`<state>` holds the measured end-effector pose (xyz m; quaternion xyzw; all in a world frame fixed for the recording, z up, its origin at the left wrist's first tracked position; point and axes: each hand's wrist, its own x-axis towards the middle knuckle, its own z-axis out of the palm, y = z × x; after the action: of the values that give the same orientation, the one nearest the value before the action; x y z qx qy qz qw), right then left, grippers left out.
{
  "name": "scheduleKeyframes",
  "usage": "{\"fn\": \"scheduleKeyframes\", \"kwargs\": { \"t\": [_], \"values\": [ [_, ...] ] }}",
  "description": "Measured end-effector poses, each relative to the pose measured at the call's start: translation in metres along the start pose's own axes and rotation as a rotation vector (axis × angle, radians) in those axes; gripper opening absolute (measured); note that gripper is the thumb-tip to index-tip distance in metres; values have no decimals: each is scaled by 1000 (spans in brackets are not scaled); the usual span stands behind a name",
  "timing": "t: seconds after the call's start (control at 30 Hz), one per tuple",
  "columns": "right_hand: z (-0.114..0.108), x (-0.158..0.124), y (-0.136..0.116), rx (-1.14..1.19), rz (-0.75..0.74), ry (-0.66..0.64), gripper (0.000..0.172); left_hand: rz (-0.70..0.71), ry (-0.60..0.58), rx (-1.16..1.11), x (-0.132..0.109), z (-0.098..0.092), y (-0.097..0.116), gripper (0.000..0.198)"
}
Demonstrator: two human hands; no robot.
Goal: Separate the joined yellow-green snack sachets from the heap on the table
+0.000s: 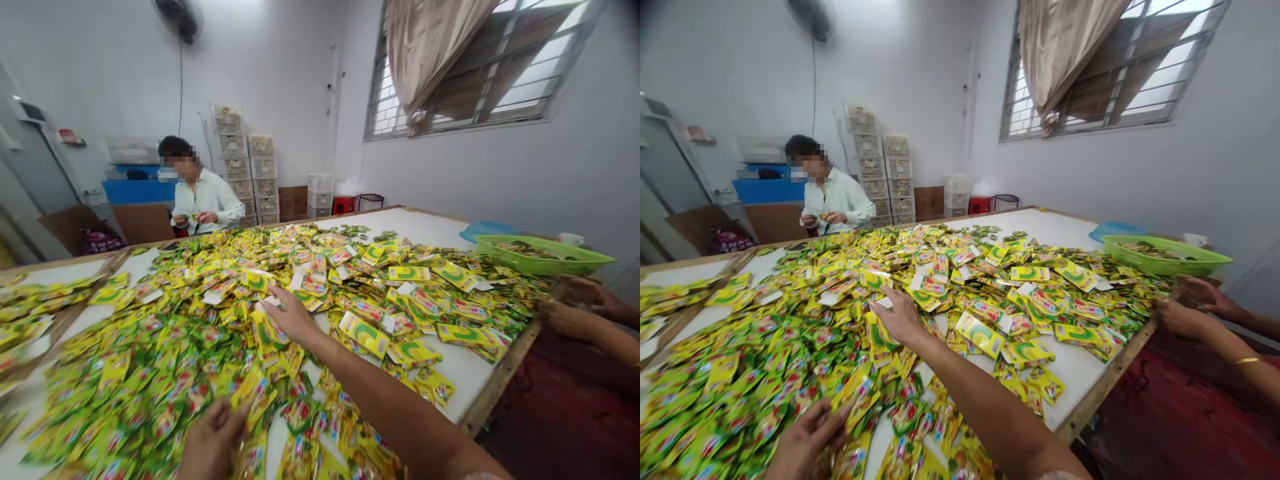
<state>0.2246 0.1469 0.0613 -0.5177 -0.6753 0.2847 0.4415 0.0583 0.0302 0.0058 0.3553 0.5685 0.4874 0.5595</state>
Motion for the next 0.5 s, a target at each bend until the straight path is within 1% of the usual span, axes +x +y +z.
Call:
{"fn": "scheduleKeyframes", "kwargs": {
  "t": [0.07, 0.17, 0.23, 0.27, 0.3, 0.37, 0.43, 0.5],
  "values": [
    [4, -43, -5, -10, 40, -125, 47, 42, -16, -9, -6, 1, 7, 44],
    [10, -99, -3, 129, 186, -326, 44, 76, -109, 3, -9, 2, 8, 37],
    [15, -126, -1, 288, 309, -372, 41, 78, -172, 39, -9, 3, 4, 33],
    [18, -135, -1, 369, 354, -361, 39, 76, -196, 55, -10, 3, 2, 31],
    [20, -142, -2, 435, 376, -332, 39, 72, -222, 63, -10, 4, 1, 31],
    [23, -148, -5, 492, 346, -279, 38, 63, -276, 45, -11, 3, 1, 31],
    [22, -144, -7, 455, 277, -254, 37, 46, -321, -9, -11, 1, 4, 32],
    [17, -131, -5, 343, 240, -208, 38, 28, -343, -87, -11, -1, 9, 35]
  ]
}}
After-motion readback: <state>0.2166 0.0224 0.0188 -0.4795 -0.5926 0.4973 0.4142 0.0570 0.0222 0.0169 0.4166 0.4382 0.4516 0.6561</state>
